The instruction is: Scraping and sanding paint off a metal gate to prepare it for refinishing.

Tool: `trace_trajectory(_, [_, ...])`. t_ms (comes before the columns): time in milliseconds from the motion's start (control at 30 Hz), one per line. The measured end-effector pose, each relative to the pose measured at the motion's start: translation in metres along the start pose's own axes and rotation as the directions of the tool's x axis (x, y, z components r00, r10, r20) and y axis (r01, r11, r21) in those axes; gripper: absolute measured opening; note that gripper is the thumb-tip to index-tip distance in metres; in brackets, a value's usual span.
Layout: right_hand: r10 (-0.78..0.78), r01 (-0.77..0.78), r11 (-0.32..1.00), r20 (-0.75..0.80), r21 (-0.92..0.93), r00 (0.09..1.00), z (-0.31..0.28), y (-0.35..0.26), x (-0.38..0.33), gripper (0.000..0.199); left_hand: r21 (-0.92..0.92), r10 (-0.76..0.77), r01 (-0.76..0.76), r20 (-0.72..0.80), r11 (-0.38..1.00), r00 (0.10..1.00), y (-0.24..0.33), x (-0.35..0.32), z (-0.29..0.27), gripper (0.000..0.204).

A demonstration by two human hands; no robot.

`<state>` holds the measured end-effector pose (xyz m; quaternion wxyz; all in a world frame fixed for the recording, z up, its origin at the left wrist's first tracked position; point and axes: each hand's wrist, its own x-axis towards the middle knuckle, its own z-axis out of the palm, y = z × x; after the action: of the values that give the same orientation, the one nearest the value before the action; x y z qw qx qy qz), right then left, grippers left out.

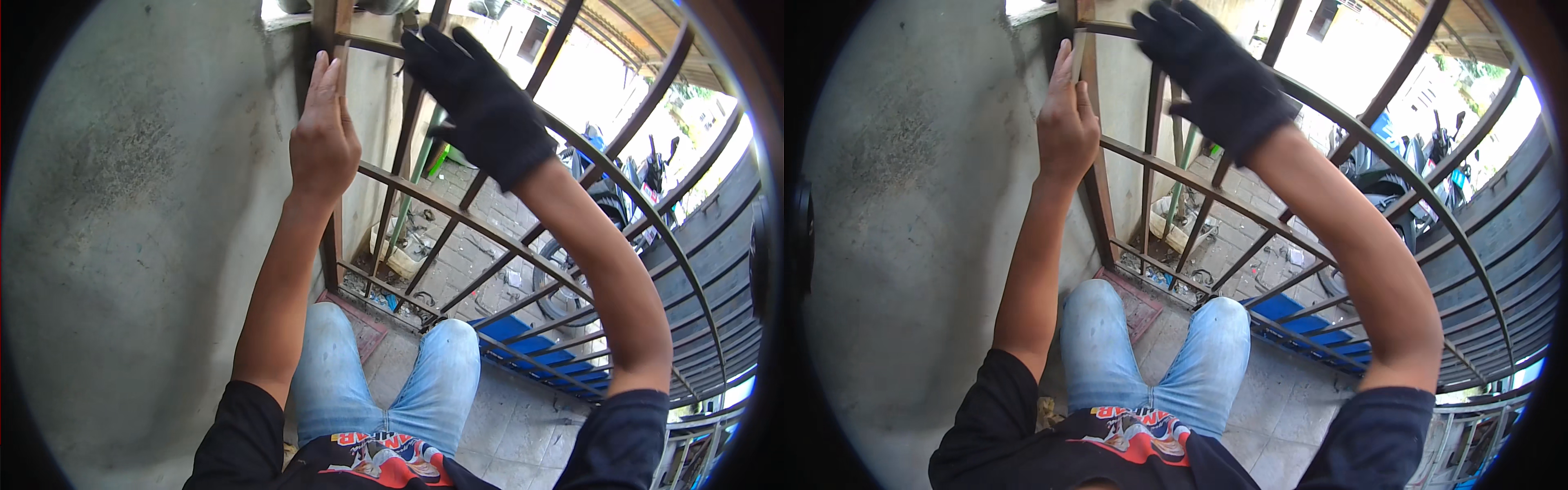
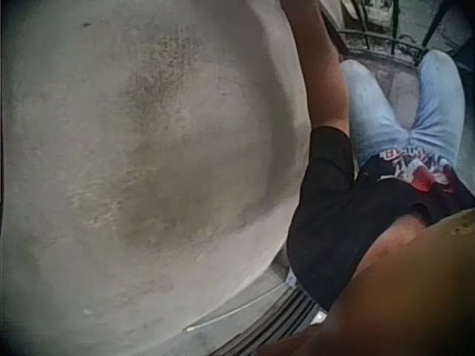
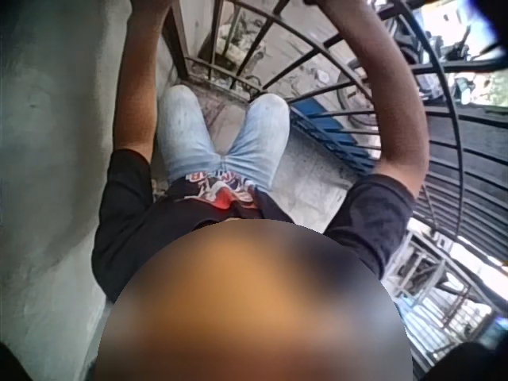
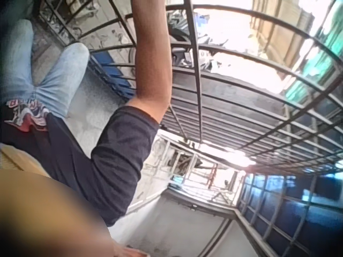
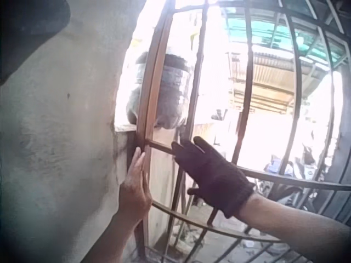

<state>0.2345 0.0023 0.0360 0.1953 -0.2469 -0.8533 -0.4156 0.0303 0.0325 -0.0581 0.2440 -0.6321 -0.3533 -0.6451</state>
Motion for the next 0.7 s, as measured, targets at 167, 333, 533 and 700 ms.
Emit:
trace_trajectory(167, [0.062, -0.023, 0.980, 0.190, -0.199, 0.980, -0.040, -0.003, -0.030, 0.092, 0.124, -0.056, 0.033, 0.183, 0.992, 0.982, 0.002, -0.001, -0.016, 0.050])
trace_trajectory(333, [-0.011, 0.013, 0.997, 0.031, -0.077, 0.999, -0.016, -0.004, -0.001, 0.069, 0.034, -0.090, 0.085, 0.195, 0.996, 0.977, 0.028, -0.003, -0.006, 0.048])
trace_trajectory(533, [0.001, -0.001, 1.000, -0.033, -0.009, 0.999, -0.046, 0.007, -0.024, 0.047, -0.210, -0.285, 0.332, 0.224, 0.920, 0.932, 0.067, -0.017, -0.001, 0.046])
trace_trajectory(700, [0.076, -0.069, 0.995, -0.097, 0.066, 0.992, -0.053, 0.002, -0.019, 0.046, -0.567, -0.537, 0.625, 0.342, 0.536, 0.771, 0.097, -0.005, -0.004, 0.040])
